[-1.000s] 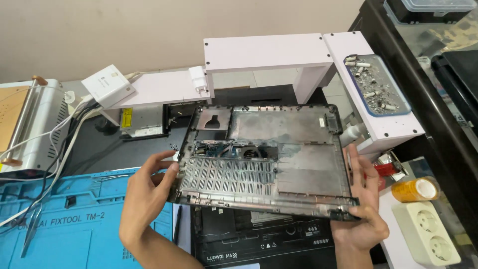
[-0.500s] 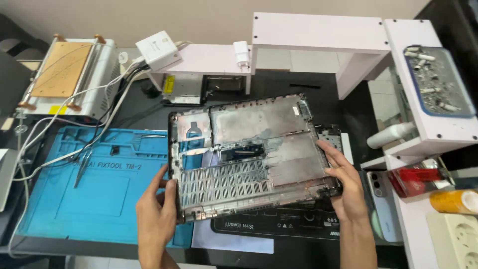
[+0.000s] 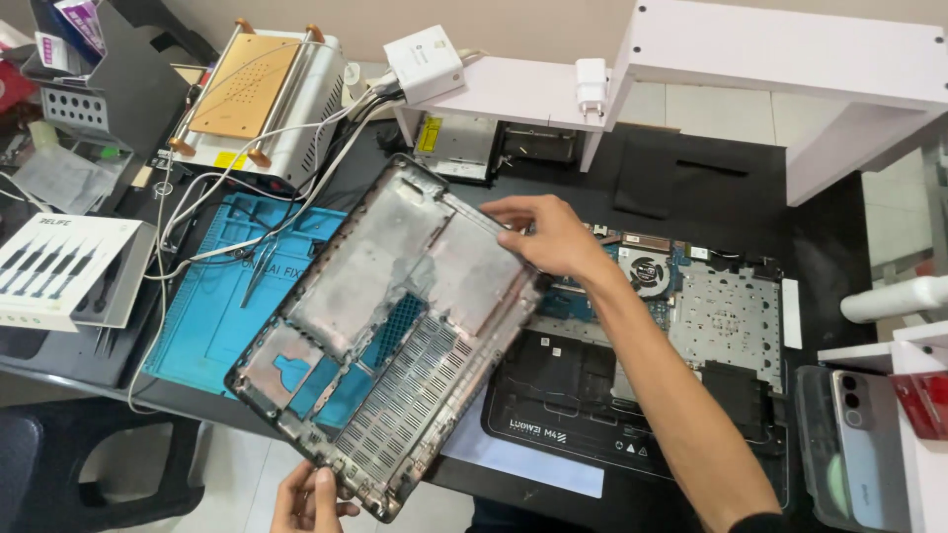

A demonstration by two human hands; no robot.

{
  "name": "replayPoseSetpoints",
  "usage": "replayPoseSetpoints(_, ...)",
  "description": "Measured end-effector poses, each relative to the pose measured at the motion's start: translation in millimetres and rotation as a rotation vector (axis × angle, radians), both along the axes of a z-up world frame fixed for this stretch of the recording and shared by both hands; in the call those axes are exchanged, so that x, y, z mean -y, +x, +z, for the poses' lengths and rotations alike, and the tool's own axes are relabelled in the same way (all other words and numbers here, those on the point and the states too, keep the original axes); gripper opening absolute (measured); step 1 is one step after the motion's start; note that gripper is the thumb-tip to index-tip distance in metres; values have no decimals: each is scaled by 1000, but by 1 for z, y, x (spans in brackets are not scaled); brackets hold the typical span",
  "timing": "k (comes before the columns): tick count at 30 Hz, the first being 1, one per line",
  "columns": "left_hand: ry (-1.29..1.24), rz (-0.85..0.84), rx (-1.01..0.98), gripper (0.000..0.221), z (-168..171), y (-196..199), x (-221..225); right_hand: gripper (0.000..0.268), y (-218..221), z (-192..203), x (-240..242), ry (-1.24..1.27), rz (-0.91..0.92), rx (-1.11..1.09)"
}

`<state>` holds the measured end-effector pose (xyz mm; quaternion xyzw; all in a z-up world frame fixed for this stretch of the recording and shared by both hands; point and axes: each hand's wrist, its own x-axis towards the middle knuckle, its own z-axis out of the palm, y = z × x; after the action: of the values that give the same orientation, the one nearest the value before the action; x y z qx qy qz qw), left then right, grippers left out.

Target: The recorder is disassembling a laptop and removing internal components like the hard drive and fan using a screwdriver.

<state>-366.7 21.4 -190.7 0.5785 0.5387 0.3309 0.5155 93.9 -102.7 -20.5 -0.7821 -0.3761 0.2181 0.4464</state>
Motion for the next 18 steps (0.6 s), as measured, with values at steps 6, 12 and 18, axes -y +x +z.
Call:
replayPoseSetpoints(6, -95, 65, -84, 41, -19, 1, 2, 43, 4, -26, -97, -43, 76, 61)
replayPoseSetpoints(12, -184, 89, -41, 44, -39, 7, 4, 41, 4, -64, -137, -6, 87, 31)
replayPoseSetpoints(18, -219, 99, -38, 43, -33, 17, 9, 41, 6, -81, -145, -4, 46, 48)
